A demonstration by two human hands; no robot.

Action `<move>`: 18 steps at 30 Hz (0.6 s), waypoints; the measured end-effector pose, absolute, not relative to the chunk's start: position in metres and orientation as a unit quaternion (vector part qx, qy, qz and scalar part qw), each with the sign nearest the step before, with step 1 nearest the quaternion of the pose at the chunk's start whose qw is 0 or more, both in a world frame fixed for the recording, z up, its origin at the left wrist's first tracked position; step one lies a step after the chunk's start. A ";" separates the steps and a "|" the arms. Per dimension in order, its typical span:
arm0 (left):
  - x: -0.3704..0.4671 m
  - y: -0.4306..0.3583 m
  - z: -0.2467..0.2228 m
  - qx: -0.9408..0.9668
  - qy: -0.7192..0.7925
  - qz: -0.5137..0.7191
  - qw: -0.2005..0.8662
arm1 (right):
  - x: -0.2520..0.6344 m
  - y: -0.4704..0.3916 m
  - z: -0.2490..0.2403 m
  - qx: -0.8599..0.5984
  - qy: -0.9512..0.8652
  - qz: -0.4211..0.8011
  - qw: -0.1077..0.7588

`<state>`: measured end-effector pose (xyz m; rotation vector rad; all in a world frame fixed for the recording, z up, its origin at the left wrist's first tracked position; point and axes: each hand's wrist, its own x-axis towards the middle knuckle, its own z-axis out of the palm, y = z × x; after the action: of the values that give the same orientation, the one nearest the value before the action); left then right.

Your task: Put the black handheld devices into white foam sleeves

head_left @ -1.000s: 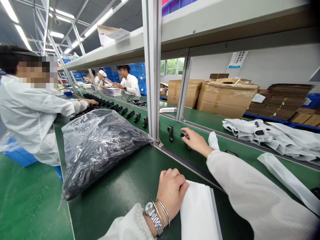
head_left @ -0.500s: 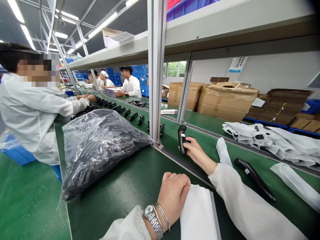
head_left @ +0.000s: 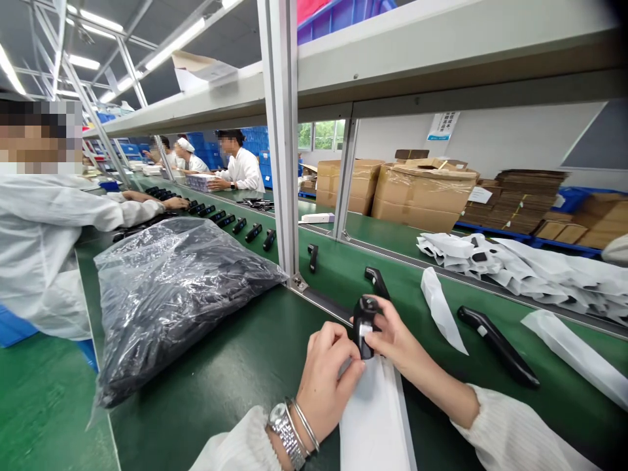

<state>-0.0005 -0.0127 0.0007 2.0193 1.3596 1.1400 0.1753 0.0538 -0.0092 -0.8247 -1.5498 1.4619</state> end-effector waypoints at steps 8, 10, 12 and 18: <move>-0.005 -0.006 0.000 0.643 0.524 0.513 0.223 | 0.164 0.028 -0.002 -0.302 -0.708 0.585 0.256; -0.005 -0.003 -0.003 0.628 0.528 0.519 0.238 | 0.167 0.036 0.001 -0.339 -0.702 0.566 0.268; -0.005 0.000 -0.005 0.619 0.532 0.520 0.251 | 0.174 0.058 0.009 -0.380 -0.708 0.501 0.321; -0.005 0.002 -0.007 0.651 0.570 0.437 0.244 | 0.202 0.164 0.047 -0.501 -0.736 0.208 0.405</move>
<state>-0.0050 0.0021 -0.0074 1.7795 1.5576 1.1946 0.2023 0.1643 0.0473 -1.2655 -1.8581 0.5255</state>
